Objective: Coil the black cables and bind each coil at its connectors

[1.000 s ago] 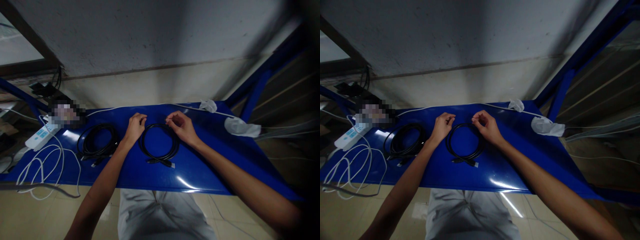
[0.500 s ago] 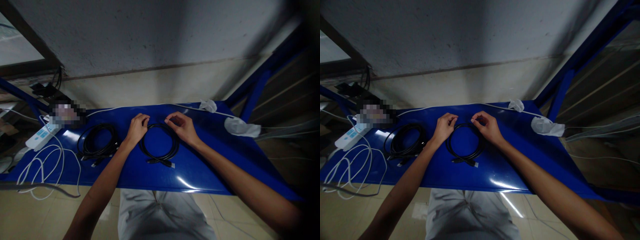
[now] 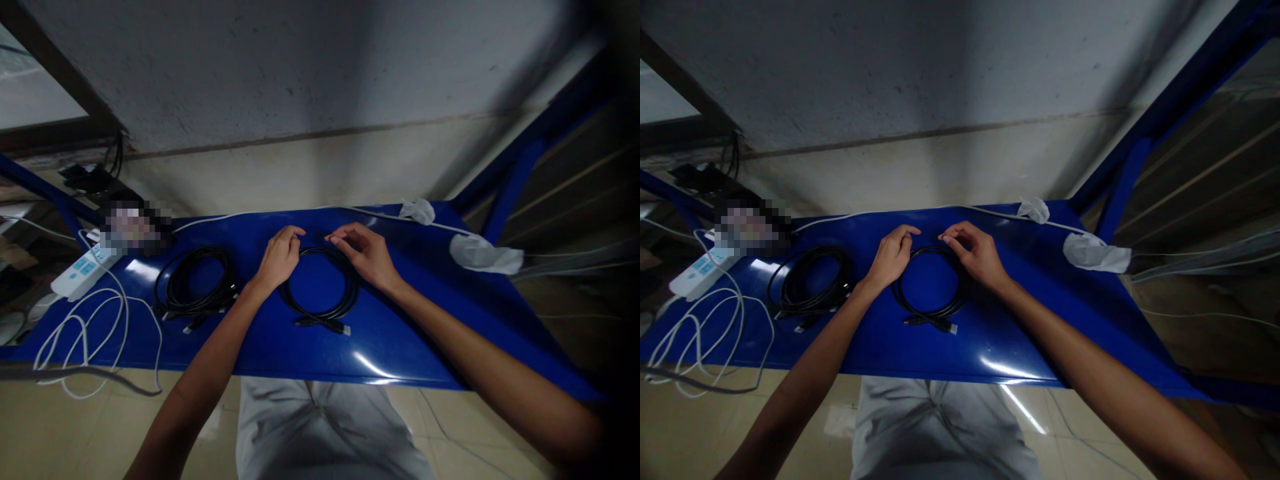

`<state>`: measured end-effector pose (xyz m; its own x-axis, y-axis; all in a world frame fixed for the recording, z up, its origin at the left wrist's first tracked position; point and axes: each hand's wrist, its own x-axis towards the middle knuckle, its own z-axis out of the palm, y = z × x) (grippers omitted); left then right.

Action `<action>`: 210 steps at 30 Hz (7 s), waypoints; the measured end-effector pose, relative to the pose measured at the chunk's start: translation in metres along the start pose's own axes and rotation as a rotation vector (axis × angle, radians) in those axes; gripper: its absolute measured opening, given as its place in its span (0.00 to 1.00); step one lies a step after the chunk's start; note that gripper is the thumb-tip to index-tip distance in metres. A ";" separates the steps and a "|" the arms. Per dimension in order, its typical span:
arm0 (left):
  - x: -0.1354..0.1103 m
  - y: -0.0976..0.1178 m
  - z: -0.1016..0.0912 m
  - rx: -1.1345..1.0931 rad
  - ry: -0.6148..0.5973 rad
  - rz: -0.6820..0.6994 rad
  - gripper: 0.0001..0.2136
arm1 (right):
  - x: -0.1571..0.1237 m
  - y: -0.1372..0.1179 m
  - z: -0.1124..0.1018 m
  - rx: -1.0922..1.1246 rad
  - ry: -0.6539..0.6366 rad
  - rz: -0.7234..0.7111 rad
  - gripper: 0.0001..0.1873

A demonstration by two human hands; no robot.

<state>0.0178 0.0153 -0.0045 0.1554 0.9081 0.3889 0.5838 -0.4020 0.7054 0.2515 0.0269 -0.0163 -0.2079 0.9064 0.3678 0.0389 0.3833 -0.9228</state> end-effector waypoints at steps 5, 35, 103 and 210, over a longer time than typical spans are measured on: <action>-0.005 -0.002 0.006 0.157 -0.034 0.023 0.16 | 0.000 0.000 -0.001 -0.047 -0.023 -0.009 0.16; -0.007 0.006 0.001 0.461 -0.023 0.213 0.08 | -0.003 -0.008 -0.005 -0.415 -0.221 -0.134 0.10; -0.010 0.021 0.016 0.213 0.034 0.182 0.05 | -0.006 -0.008 -0.006 -0.510 -0.325 -0.135 0.17; -0.008 0.010 0.020 -0.027 -0.115 0.108 0.03 | -0.003 -0.009 -0.003 -0.414 -0.156 -0.088 0.09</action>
<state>0.0380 0.0064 -0.0124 0.3070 0.8661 0.3945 0.5372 -0.4999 0.6794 0.2542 0.0216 -0.0086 -0.3716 0.8417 0.3919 0.3952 0.5253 -0.7535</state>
